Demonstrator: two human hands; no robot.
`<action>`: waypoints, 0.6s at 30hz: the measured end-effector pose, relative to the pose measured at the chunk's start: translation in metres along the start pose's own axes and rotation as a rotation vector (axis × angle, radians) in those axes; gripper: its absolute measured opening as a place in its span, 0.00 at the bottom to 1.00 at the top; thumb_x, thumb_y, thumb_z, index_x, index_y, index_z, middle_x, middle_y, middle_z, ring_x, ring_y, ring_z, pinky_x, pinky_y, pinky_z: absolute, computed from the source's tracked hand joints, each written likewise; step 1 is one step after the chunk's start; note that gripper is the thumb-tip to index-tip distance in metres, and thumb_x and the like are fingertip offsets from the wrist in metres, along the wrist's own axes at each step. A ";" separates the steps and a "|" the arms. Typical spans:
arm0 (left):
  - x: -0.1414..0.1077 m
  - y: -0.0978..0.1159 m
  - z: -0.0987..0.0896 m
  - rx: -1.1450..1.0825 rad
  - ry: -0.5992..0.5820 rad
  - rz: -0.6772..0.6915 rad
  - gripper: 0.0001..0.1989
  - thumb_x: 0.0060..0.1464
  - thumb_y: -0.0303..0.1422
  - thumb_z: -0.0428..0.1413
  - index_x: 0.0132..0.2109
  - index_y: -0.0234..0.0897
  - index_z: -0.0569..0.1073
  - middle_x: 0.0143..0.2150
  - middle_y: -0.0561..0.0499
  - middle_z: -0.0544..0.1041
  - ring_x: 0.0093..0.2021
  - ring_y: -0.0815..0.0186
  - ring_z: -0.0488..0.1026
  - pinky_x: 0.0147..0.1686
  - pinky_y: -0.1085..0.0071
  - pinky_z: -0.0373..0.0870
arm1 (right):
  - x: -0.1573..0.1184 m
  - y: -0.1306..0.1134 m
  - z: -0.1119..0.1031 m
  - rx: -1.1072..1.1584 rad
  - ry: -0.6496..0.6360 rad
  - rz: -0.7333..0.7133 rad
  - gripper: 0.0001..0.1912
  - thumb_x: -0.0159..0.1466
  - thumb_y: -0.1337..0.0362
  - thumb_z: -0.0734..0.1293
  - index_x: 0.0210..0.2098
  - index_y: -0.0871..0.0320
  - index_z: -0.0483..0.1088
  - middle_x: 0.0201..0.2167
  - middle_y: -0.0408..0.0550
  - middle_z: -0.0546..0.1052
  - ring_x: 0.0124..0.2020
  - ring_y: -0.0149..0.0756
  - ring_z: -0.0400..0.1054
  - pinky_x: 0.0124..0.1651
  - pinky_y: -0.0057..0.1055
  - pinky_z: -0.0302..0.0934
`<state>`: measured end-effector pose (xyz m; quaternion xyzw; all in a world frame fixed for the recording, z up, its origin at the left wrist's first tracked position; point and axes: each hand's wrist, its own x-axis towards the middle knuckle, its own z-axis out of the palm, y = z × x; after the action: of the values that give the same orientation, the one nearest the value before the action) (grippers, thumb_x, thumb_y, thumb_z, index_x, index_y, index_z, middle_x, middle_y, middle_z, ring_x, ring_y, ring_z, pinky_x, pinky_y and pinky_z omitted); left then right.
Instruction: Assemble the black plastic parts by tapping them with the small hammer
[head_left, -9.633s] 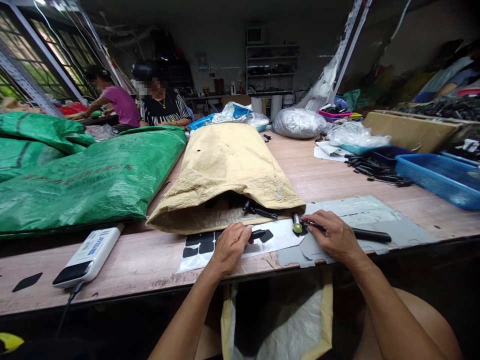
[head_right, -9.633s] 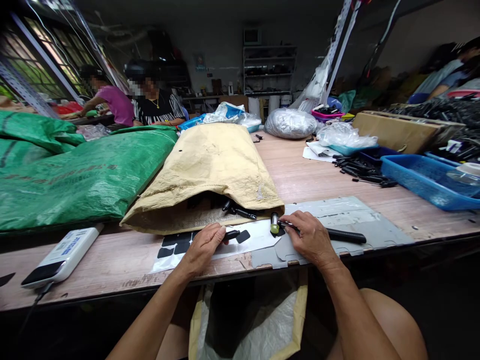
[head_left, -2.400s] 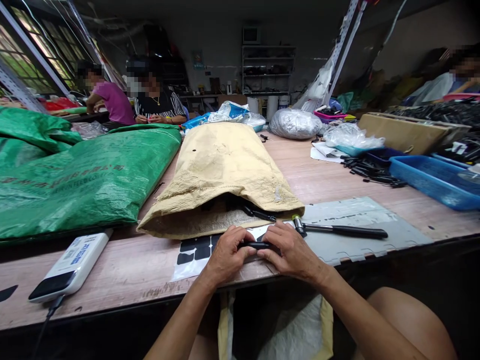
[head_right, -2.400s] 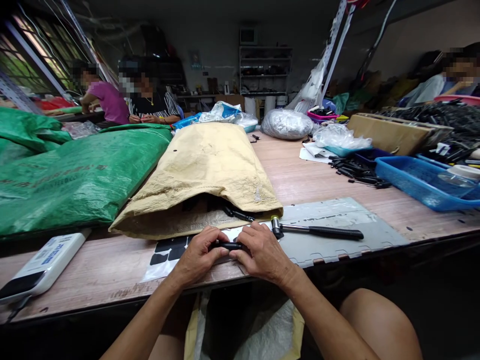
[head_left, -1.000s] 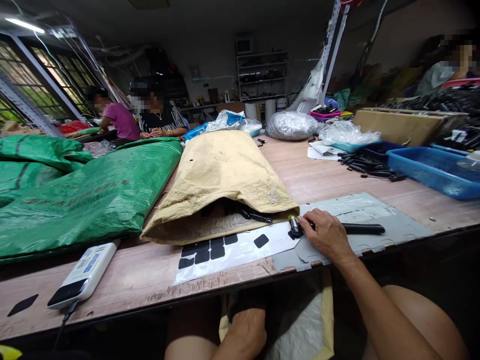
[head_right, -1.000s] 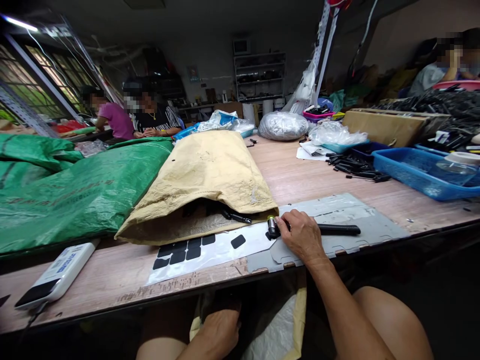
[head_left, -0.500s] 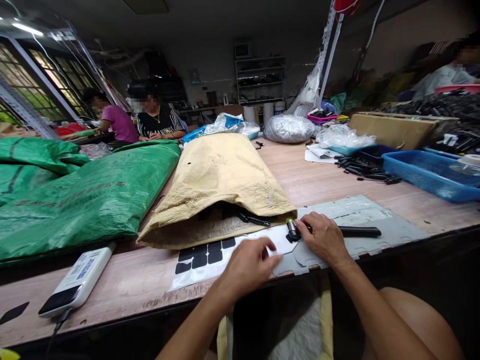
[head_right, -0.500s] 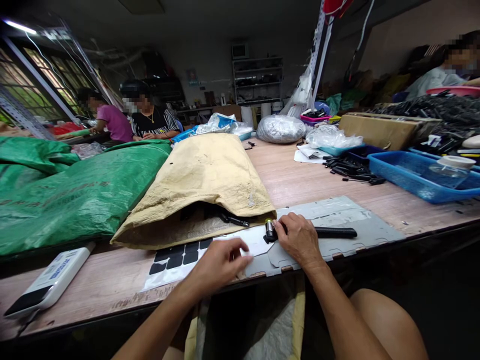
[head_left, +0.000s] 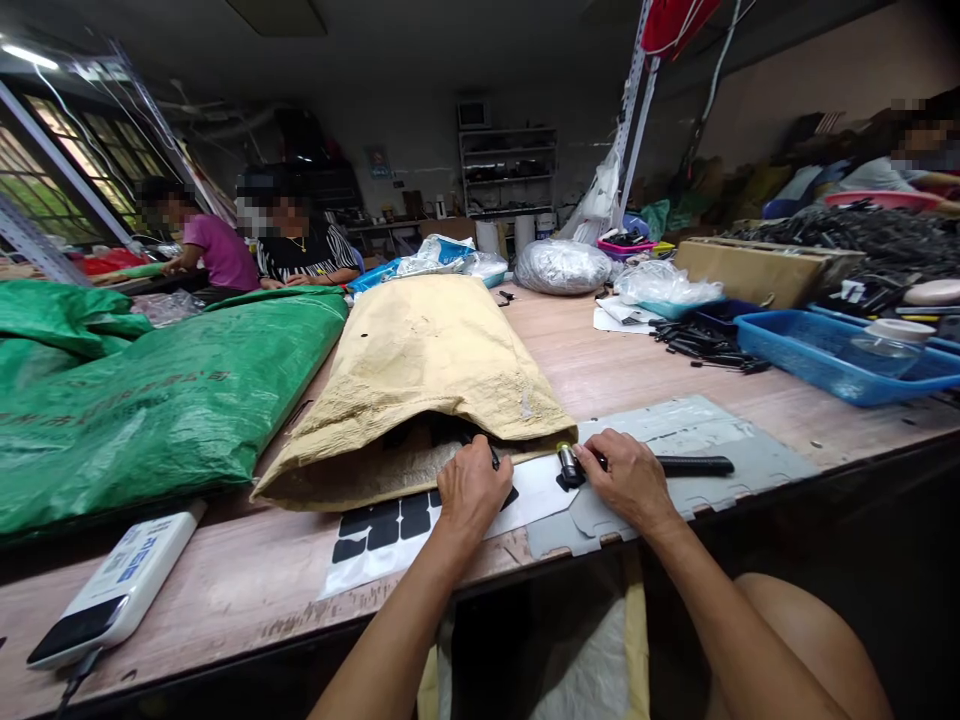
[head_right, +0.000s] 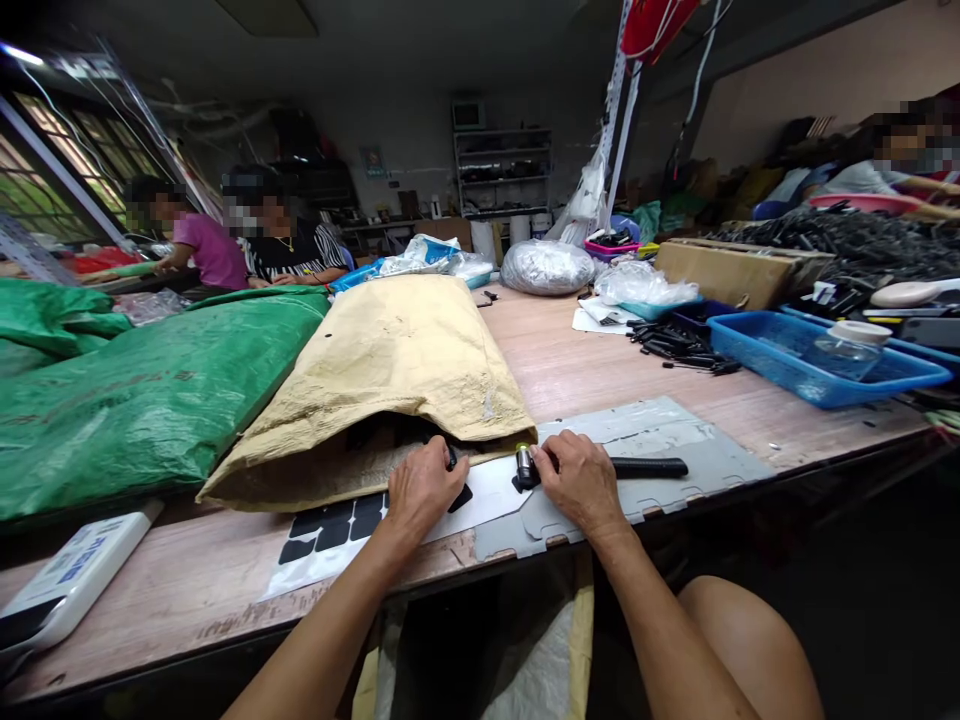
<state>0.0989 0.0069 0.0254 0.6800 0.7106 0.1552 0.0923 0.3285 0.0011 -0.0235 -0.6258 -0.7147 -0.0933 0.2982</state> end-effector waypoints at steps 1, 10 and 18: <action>0.000 -0.003 -0.001 -0.033 0.004 -0.013 0.08 0.58 0.39 0.55 0.41 0.40 0.72 0.36 0.45 0.80 0.38 0.53 0.77 0.33 0.65 0.59 | 0.000 0.000 0.000 0.001 -0.001 -0.002 0.16 0.70 0.55 0.62 0.28 0.55 0.70 0.30 0.45 0.74 0.35 0.37 0.66 0.41 0.34 0.50; -0.032 -0.066 -0.025 -0.300 -0.142 0.268 0.12 0.55 0.31 0.57 0.46 0.42 0.78 0.33 0.54 0.76 0.34 0.64 0.71 0.36 0.69 0.61 | -0.003 -0.007 -0.008 -0.100 0.109 0.147 0.16 0.68 0.53 0.64 0.28 0.55 0.72 0.31 0.47 0.76 0.38 0.40 0.66 0.41 0.37 0.47; -0.036 -0.078 -0.016 -0.337 -0.053 0.314 0.09 0.53 0.34 0.61 0.42 0.40 0.79 0.36 0.51 0.76 0.39 0.60 0.69 0.42 0.65 0.62 | -0.004 0.001 -0.012 0.021 -0.049 0.129 0.10 0.64 0.55 0.66 0.31 0.52 0.75 0.34 0.44 0.78 0.38 0.39 0.69 0.42 0.37 0.50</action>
<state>0.0228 -0.0330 0.0105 0.7612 0.5572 0.2662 0.1981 0.3332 -0.0079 -0.0160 -0.6695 -0.6810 -0.0511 0.2924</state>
